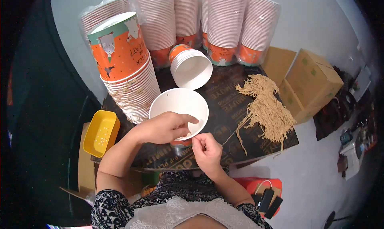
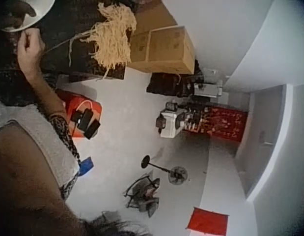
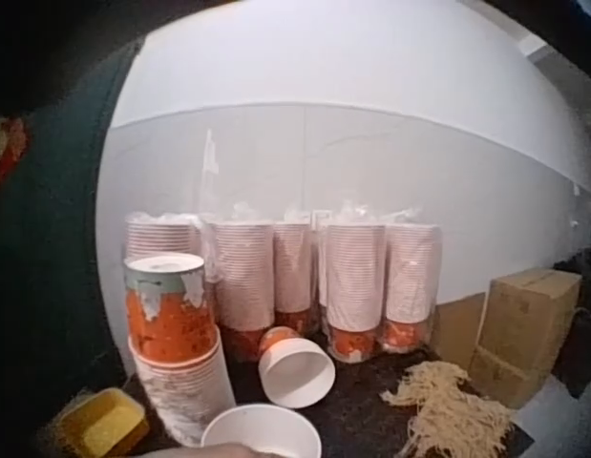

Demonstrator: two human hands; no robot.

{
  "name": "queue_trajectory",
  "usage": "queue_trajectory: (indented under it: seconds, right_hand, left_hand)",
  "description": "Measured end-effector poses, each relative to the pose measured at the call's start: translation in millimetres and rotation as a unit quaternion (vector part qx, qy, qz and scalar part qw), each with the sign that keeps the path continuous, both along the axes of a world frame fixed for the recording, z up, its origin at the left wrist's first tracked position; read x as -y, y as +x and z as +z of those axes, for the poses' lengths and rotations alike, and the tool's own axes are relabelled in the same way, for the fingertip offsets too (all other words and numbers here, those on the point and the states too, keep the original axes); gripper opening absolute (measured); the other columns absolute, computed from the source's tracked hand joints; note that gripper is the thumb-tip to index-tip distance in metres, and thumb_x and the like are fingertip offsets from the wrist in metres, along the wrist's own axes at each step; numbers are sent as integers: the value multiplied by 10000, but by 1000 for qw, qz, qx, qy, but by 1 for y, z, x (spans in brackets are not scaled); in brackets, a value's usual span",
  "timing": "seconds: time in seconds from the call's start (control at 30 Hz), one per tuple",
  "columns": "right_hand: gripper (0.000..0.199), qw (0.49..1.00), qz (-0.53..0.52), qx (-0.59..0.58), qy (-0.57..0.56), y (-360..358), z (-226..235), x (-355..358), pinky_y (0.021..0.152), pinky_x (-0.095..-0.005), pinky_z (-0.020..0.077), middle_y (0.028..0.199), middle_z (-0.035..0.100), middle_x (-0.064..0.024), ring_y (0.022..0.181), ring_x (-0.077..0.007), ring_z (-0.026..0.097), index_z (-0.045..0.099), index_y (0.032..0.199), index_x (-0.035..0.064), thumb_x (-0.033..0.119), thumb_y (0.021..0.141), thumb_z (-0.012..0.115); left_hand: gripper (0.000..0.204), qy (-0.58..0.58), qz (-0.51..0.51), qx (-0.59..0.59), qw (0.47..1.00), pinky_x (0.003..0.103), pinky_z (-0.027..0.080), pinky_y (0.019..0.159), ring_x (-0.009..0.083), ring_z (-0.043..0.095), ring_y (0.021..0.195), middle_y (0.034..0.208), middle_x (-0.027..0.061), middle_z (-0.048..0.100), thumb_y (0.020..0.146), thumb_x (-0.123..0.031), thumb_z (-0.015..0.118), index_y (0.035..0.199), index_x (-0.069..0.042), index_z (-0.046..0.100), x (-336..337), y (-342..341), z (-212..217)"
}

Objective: Tying decorative strings onto paper cups for packaging.

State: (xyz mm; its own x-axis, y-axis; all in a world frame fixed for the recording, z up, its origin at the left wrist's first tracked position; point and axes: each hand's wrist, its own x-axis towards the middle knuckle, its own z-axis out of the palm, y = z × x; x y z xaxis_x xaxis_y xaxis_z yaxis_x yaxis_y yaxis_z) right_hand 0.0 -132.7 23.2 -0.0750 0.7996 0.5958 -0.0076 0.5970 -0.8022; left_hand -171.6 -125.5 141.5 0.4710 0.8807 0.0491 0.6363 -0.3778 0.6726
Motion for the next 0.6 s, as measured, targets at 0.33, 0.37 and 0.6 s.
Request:
queue_trajectory:
  seconds: [0.33, 0.37, 0.6]
  right_hand:
    - [91, 1000, 5, 7, 0, 0, 0, -1, 479, -224, 379, 640, 566, 0, 550, -36, 500, 586, 862, 10, -27, 876, 668]
    - [87, 1000, 5, -5, 5, -1, 0, -1, 482, -176, 326, 638, 528, 68, 568, 24, 419, 585, 855, 11, -30, 898, 649]
    - [99, 1000, 10, 5, -10, 1, -1, -1, 488, -274, 443, 662, 618, -68, 547, -99, 592, 592, 879, 10, -16, 860, 685]
  left_hand:
    - [173, 0, -35, -52, 998, 430, 507, 749, 356, 673, 799, 809, 183, 685, 880, -96, 582, 980, 14, 670, -5, -1, -3]
    - [173, 0, -35, -52, 998, 430, 507, 749, 356, 673, 799, 809, 183, 685, 880, -96, 582, 980, 14, 670, -4, -1, -2]
    - [225, 3, -11, -46, 999, 426, 501, 826, 360, 672, 918, 974, 213, 691, 885, -103, 588, 1062, 1, 681, -2, 0, 2]
